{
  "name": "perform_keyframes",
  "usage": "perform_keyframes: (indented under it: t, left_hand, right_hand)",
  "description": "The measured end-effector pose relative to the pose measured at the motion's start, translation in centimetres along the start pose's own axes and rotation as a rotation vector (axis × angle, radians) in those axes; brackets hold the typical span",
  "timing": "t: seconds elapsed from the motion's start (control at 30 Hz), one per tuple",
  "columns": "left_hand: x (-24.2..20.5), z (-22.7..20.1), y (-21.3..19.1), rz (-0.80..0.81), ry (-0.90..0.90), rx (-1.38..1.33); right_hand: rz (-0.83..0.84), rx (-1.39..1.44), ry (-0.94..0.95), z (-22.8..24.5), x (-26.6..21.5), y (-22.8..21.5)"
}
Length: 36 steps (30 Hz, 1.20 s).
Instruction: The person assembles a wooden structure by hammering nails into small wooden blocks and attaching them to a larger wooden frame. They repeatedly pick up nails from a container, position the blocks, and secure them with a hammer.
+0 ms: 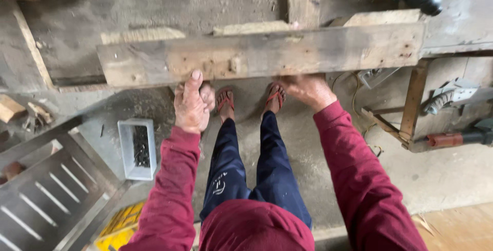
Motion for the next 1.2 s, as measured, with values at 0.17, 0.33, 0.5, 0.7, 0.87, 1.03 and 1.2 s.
perform_keyframes:
  t: [0.17, 0.33, 0.5, 0.7, 0.87, 1.03, 1.2]
  left_hand:
    - [-1.6, 0.0, 0.0, -0.04, 0.08, -0.016]
    - [-1.2, -0.3, 0.6, -0.162, 0.103, 0.035]
    - [-0.2, 0.1, -0.5, -0.14, 0.166, 0.106]
    - [-1.1, -0.7, 1.7, 0.217, 0.601, 1.019]
    - [-0.8, 0.7, 2.7, 0.156, 0.541, 1.18]
    - [-0.4, 0.4, 3.7, 0.146, 0.51, 1.118]
    - [-0.4, -0.5, 3.5, 0.213, 0.587, 1.08]
  right_hand:
    - [-0.109, 0.079, -0.068, 1.1, -0.6, -1.9]
    - [0.068, 0.022, 0.122, 0.2, 0.2, -0.3]
    - [-0.102, -0.109, 0.014, 2.0, 0.8, -2.2]
    - [-0.091, -0.186, 0.13, 2.4, 0.0, -3.3]
    - [0.008, -0.287, 0.192, 1.7, -1.2, -1.7]
    - [-0.079, -0.277, 0.065, 2.4, -1.0, -1.8]
    - [-0.115, -0.319, 0.075, 2.0, -1.4, -2.0]
Point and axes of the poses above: each hand's wrist, its own x-axis towards the middle knuckle, its own y-axis out of the palm, z = x × y, the point moved 8 cm from there along x, towards the middle knuckle, and after that the axes turned 5 degrees about y, right-handed, at the moved point
